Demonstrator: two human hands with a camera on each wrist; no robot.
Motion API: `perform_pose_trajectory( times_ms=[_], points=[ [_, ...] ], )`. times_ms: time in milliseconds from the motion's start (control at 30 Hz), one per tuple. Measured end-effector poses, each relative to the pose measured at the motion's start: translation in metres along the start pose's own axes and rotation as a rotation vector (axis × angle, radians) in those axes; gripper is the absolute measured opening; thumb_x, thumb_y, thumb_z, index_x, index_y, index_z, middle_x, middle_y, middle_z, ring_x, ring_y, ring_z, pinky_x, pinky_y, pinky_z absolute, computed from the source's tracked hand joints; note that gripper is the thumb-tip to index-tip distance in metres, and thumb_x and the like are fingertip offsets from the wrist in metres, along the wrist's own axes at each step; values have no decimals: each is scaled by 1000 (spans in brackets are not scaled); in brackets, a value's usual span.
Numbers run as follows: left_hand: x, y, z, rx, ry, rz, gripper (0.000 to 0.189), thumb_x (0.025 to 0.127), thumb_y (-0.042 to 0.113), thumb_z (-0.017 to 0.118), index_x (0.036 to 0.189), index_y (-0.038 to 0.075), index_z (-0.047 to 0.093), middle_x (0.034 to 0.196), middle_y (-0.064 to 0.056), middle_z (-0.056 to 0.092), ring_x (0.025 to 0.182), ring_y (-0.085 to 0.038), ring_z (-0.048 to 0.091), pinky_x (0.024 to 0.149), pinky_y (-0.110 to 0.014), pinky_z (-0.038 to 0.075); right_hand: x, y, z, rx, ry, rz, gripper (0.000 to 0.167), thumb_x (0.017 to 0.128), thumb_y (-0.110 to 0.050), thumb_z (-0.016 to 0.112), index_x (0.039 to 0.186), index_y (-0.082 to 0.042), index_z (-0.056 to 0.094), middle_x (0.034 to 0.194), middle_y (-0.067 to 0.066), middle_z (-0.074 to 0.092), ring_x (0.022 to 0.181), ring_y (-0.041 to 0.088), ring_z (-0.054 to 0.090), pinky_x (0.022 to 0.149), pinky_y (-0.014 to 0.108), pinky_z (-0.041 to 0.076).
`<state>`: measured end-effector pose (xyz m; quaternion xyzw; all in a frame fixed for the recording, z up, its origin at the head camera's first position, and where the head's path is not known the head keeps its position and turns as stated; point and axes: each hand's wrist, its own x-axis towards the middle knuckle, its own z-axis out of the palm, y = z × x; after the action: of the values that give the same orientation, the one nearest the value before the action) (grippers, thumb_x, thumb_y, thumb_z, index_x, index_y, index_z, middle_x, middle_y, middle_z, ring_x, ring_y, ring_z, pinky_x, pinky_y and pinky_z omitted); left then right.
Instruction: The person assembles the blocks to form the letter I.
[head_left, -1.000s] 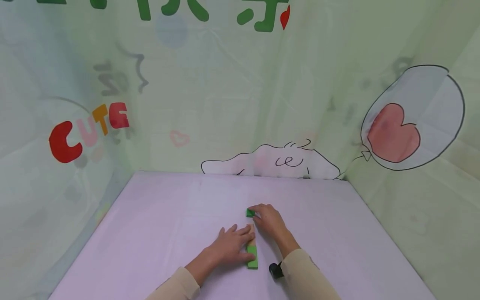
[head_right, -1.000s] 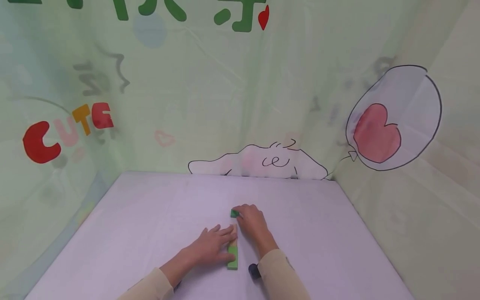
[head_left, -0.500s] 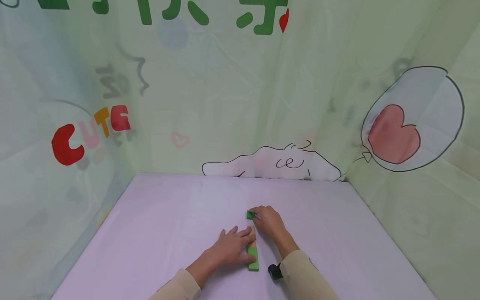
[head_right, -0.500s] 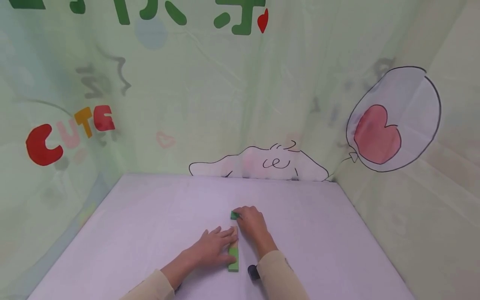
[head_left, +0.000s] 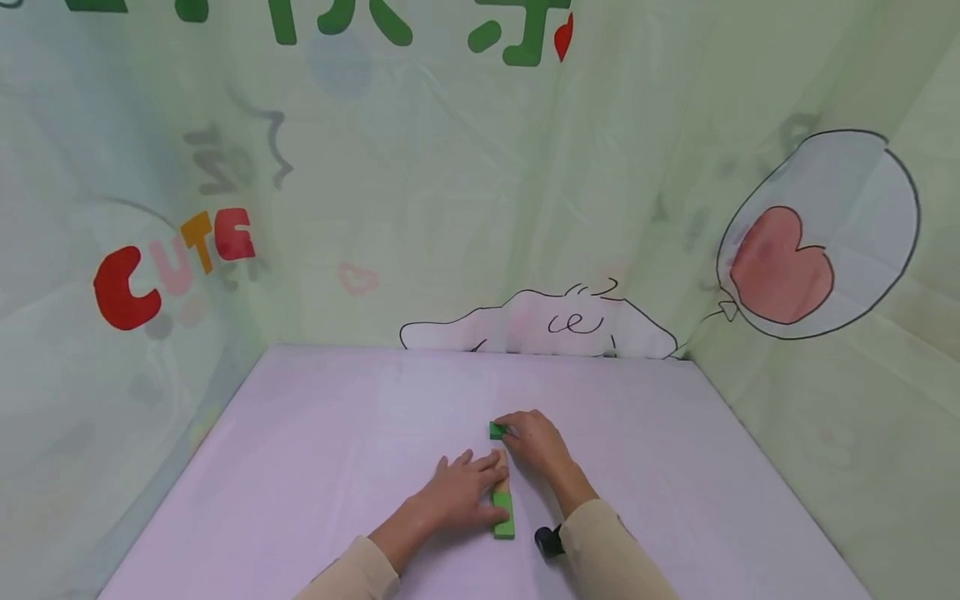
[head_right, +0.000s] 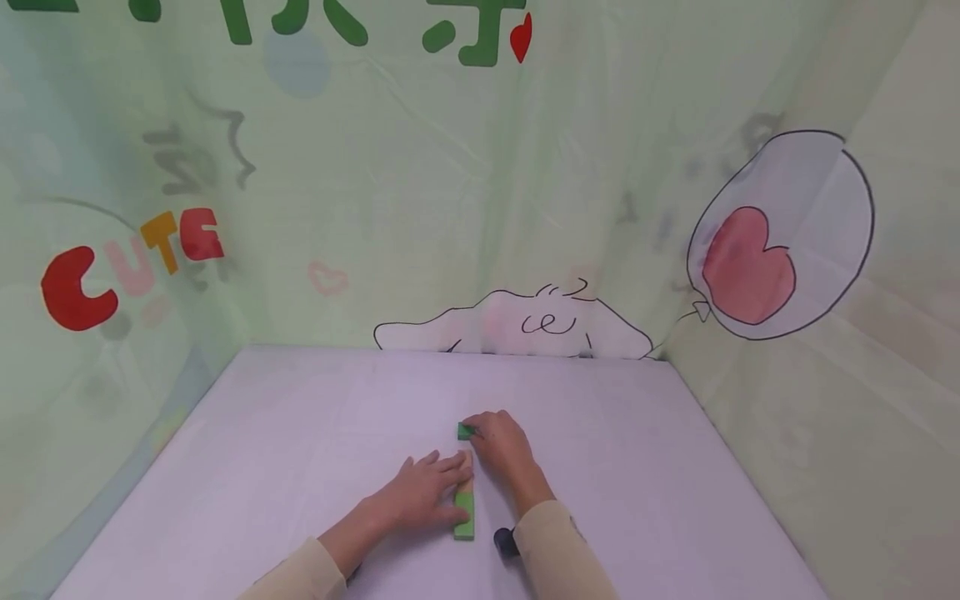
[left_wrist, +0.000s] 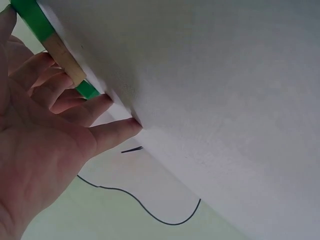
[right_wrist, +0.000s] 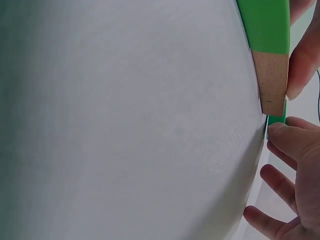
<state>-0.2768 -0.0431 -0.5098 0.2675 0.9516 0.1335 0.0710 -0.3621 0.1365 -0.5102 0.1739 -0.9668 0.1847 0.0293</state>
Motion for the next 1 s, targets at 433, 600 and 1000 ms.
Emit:
perform_pose_trajectory(
  times_ms=[433,600,1000],
  points=[
    [-1,0,-3,-10,1,-4,68,93,64,64,151,32,53,166,5,39,148,-44,42,110,-72,37,1,-3,-2,-16,-26,43,29,94,-14,75,123,-18,77,123,3,75,114,27,66,100,48,53],
    [-2,1,-3,-17,-13,-6,67,93,64,65,151,32,54,166,6,39,148,-44,41,110,-72,37,-1,-4,0,-14,-46,63,29,95,-14,74,123,-18,76,126,4,74,120,29,65,104,49,51],
    [-3,2,-1,-13,2,-4,66,92,64,65,150,32,55,165,6,41,148,-43,42,109,-72,37,-5,-3,-2,27,-40,64,35,94,-12,75,129,-16,73,135,7,71,131,33,62,110,53,47]
  ],
)
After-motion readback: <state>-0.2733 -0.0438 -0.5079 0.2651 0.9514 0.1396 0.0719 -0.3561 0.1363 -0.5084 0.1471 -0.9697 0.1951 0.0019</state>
